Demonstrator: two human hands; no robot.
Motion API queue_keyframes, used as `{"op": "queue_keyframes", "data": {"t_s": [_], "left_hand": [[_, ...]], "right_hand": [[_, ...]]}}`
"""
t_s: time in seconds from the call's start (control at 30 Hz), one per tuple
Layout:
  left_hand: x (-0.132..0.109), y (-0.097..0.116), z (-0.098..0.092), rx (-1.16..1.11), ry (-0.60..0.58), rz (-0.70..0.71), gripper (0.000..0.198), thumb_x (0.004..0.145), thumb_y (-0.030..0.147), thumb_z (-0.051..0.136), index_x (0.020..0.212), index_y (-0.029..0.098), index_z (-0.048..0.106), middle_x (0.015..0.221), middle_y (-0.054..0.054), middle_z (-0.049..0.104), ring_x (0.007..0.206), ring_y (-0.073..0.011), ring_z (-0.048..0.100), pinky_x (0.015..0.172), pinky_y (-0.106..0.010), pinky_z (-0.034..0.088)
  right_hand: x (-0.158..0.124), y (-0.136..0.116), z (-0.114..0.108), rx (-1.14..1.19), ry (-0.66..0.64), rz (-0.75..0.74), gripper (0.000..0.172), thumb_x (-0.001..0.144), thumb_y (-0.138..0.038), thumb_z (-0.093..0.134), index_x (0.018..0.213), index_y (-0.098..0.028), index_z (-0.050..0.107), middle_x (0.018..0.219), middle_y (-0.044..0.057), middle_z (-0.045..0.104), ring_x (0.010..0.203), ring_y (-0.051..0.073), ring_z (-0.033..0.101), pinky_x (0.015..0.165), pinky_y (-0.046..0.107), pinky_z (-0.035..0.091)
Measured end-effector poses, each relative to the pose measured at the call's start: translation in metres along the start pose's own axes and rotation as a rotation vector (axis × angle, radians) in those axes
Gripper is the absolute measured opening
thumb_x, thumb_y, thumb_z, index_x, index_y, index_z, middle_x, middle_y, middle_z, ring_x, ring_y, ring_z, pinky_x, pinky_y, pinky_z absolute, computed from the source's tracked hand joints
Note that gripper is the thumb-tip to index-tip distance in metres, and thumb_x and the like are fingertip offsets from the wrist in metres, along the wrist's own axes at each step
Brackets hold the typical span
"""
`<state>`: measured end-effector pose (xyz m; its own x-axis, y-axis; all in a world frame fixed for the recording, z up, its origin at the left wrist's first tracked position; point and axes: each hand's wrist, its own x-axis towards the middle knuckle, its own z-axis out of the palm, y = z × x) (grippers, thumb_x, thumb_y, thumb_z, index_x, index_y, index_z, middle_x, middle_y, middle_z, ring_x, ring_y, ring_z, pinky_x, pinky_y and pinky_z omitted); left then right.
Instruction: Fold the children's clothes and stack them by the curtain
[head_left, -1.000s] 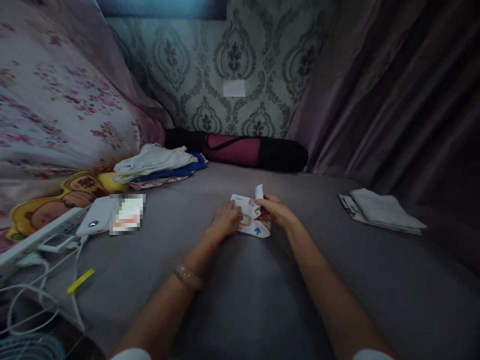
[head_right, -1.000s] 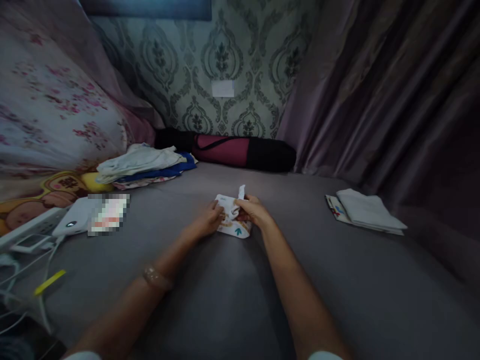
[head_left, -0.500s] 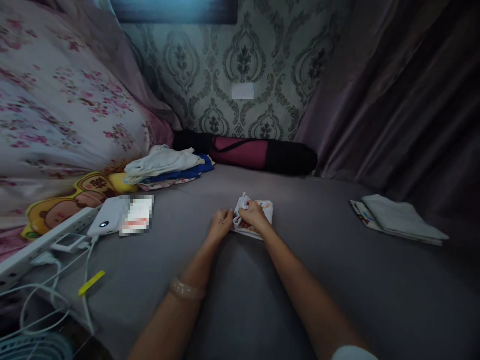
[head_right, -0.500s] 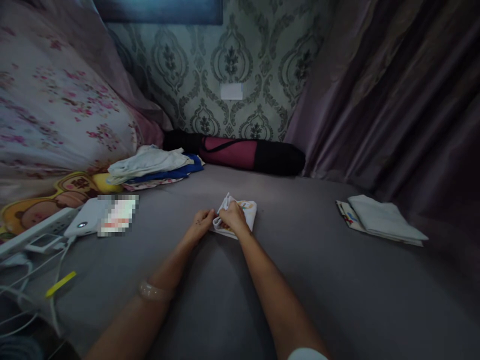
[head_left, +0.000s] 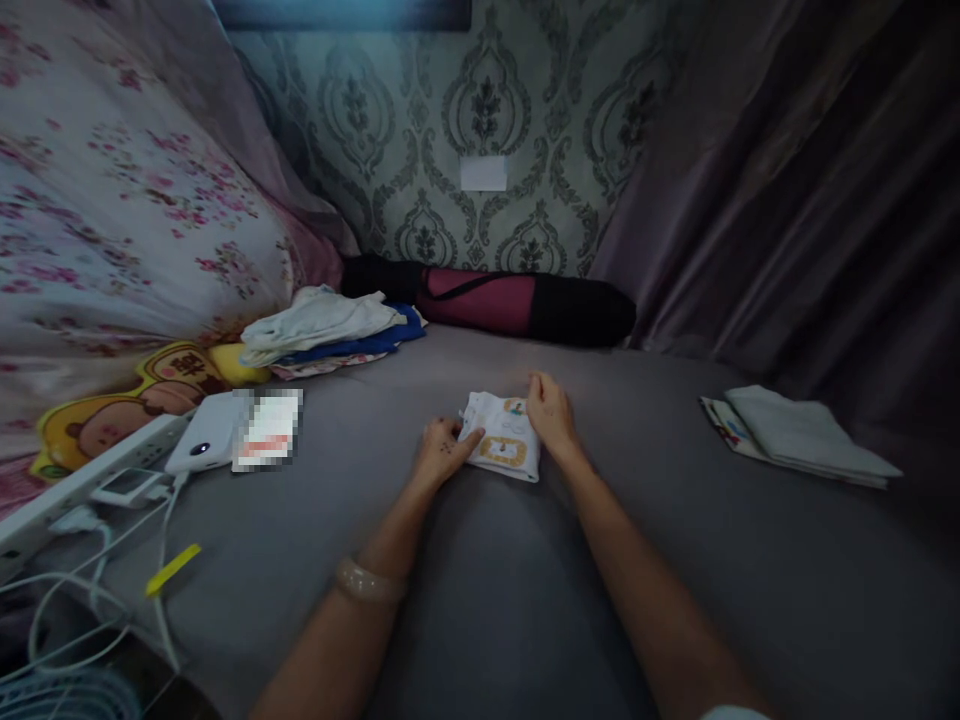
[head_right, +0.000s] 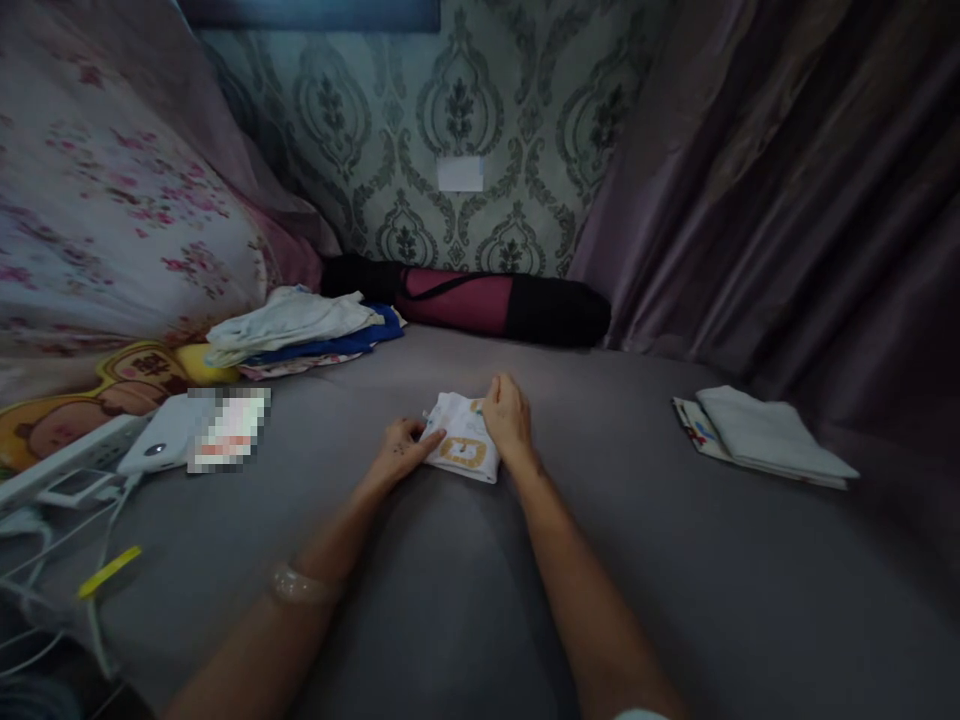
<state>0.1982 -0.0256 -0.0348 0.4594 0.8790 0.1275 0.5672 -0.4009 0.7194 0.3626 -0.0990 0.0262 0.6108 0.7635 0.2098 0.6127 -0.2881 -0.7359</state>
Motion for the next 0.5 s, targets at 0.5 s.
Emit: {"op": "queue_keyframes", "data": {"t_s": [0.5], "left_hand": [[0.0, -0.014, 0.012, 0.06, 0.044, 0.056, 0.033, 0.084, 0.025, 0.057, 0.116, 0.018, 0.057, 0.105, -0.009, 0.064, 0.099, -0.0201, 0.058, 0.094, -0.037, 0.044]], "right_hand": [[-0.028, 0.033, 0.036, -0.507, -0.255, -0.249, 0.06, 0.098, -0.041, 0.026, 0.147, -0.008, 0.033, 0.155, 0.014, 0.026, 0.144, 0.027, 0.019, 0.116, 0.047, 0.006]]}}
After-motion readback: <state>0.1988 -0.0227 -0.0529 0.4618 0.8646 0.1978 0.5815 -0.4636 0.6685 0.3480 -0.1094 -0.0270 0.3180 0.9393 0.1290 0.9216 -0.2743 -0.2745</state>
